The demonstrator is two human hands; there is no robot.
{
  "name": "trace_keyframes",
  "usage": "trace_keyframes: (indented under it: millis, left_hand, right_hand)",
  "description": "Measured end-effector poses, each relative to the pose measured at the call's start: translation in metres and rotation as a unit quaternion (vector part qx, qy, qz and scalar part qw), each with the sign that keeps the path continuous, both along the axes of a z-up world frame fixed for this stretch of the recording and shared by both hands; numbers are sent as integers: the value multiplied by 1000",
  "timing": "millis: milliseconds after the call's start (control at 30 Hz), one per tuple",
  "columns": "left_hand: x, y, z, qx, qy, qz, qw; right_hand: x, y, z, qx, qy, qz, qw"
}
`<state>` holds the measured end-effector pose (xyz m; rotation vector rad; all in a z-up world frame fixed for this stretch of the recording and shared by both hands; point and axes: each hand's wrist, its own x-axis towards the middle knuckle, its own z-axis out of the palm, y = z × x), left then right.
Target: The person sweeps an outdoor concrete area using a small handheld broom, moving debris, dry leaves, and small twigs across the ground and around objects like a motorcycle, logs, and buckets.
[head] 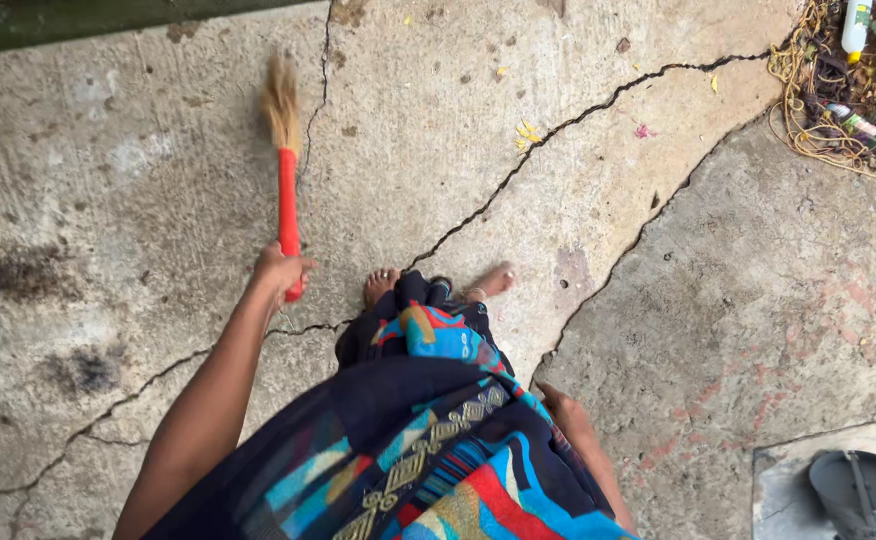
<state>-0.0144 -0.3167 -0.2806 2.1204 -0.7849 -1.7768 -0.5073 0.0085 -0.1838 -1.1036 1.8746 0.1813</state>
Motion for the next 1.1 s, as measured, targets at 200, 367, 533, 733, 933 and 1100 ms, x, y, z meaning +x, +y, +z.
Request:
trace_keyframes:
  millis: [200,367,533,733,933,1100]
  left_hand:
    - [-191,18,-45,35,-171,-209,962]
    - [-382,33,-37,-52,148,-312,937]
    - [-442,33,15,-116,56,-441,888]
    - [-351,33,49,-217,-107,-362,900]
    - [-266,-26,39,-10,-93,-14,996]
    - [-289,-103,-39,-7,-169,-80,982]
  right_hand:
    - [-69,-64,-18,-43,-58,33,997]
    - [-137,-91,-15,-50,-61,57,995]
    - [-195,-99,-15,-59,-30,97,993]
    - [-228,-88,-33,-77,-75,93,990]
    - [-217,-77,-13,5,-48,-7,999]
    - [-194,-76,59,3,-76,-70,995]
